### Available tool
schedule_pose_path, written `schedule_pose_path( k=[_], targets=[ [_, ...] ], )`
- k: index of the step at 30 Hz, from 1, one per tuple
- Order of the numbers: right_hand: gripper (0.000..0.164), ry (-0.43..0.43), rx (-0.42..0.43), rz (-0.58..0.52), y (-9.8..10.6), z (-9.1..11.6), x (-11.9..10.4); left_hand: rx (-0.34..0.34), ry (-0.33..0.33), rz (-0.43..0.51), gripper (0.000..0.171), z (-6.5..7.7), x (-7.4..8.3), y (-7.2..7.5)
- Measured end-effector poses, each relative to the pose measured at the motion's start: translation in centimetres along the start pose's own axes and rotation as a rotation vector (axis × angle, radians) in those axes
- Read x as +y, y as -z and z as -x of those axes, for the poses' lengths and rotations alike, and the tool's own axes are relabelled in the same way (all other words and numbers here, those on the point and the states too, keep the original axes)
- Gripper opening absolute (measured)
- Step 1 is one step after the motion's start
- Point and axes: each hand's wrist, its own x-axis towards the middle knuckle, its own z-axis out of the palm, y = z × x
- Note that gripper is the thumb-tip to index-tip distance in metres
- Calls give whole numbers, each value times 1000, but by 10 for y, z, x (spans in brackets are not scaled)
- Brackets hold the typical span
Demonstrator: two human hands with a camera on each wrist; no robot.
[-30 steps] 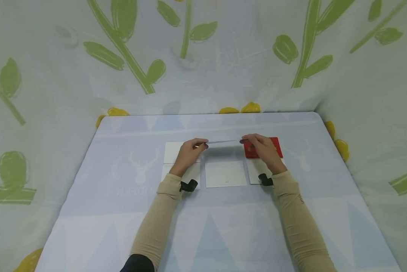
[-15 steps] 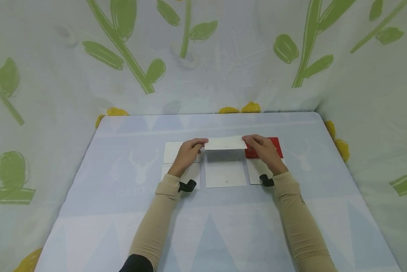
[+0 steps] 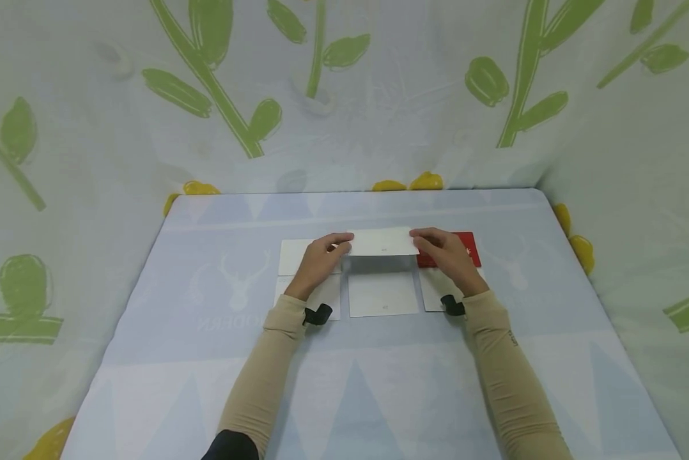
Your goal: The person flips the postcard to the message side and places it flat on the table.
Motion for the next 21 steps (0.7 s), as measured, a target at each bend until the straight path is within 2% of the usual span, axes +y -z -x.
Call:
schedule_pose_path(
  k=[8, 12, 21],
  targets=[
    [38, 58, 25, 89, -3, 2, 0, 36, -90, -202, 38, 0, 1, -4],
    [38, 81, 35, 163, -4, 2, 0, 61, -136, -341, 38, -2, 2, -7],
    [45, 93, 65, 335, -12, 2, -1, 87, -156, -664, 40, -1, 9, -13]
  ],
)
